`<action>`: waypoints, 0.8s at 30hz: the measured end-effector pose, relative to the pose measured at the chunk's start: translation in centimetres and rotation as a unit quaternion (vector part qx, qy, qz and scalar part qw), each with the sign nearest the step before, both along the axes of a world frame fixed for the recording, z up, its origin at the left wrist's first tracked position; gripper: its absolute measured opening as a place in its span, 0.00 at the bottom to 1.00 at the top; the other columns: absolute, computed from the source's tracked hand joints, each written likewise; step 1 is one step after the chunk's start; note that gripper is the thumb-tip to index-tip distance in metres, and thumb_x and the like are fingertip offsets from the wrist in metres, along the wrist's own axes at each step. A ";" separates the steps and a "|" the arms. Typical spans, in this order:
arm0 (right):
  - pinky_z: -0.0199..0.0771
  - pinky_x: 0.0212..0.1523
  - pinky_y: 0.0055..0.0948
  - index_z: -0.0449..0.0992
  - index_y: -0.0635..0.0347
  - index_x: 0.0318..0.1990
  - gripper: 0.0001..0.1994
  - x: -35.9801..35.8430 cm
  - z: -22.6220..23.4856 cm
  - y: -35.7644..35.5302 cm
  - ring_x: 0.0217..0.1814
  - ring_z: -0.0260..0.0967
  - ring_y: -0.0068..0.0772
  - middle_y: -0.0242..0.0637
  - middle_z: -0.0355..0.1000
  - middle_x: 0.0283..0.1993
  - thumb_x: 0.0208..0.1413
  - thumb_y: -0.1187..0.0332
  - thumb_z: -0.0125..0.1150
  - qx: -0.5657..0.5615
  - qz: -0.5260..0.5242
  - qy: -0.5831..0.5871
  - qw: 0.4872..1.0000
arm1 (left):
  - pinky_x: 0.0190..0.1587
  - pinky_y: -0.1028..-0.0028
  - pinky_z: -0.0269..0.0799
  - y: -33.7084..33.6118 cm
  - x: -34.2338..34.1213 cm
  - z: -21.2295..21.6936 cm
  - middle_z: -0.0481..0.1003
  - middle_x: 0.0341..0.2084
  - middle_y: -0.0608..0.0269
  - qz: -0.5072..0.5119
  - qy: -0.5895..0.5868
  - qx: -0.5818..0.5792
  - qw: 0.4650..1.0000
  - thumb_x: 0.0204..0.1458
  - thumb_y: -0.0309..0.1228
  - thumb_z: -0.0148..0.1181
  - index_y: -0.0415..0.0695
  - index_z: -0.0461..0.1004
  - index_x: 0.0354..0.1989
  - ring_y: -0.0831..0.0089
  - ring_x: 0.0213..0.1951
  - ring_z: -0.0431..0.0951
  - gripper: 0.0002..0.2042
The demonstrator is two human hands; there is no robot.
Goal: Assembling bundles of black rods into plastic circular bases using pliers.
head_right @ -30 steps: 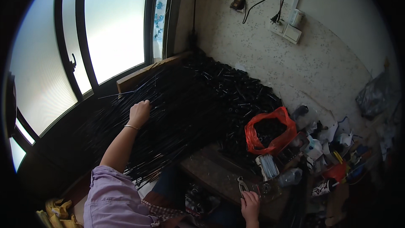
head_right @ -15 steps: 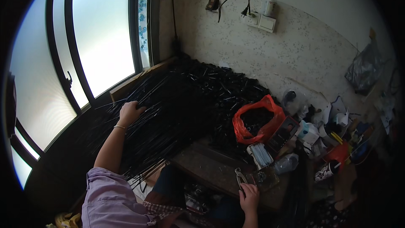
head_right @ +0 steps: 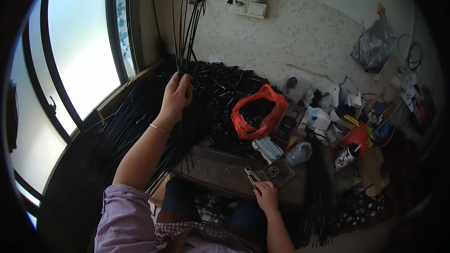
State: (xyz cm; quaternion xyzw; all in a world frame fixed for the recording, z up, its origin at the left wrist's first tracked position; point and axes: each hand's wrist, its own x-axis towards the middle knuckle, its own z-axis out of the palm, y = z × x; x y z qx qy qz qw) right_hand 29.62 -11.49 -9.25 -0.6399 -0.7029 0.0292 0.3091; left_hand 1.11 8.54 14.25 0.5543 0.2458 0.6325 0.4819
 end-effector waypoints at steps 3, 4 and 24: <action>0.63 0.47 0.37 0.76 0.55 0.38 0.12 0.4 0.4 -0.7 0.48 0.64 0.37 0.33 0.73 0.40 0.42 0.70 0.61 -0.006 -0.019 -0.017 1.000 | 0.15 0.84 0.54 0.1 3.4 -3.5 0.61 0.13 0.74 -0.003 -0.032 0.017 0.999 0.58 0.35 0.45 0.45 0.62 0.30 0.85 0.13 0.59 0.08; 0.64 0.46 0.37 0.76 0.55 0.38 0.12 0.4 0.7 -0.8 0.48 0.64 0.38 0.33 0.73 0.40 0.42 0.70 0.61 -0.010 -0.025 -0.029 0.999 | 0.15 0.83 0.54 0.2 4.1 -5.3 0.62 0.13 0.73 -0.001 -0.030 0.024 0.999 0.58 0.35 0.45 0.45 0.62 0.30 0.85 0.13 0.59 0.08; 0.67 0.47 0.29 0.52 0.58 0.60 0.26 -12.2 3.8 0.0 0.47 0.67 0.31 0.40 0.71 0.41 0.55 0.70 0.53 -0.185 0.212 0.442 0.852 | 0.37 0.78 0.73 -6.5 5.8 -8.8 0.75 0.33 0.61 -0.245 -0.231 -0.269 0.903 0.52 0.23 0.52 0.39 0.69 0.40 0.74 0.34 0.76 0.08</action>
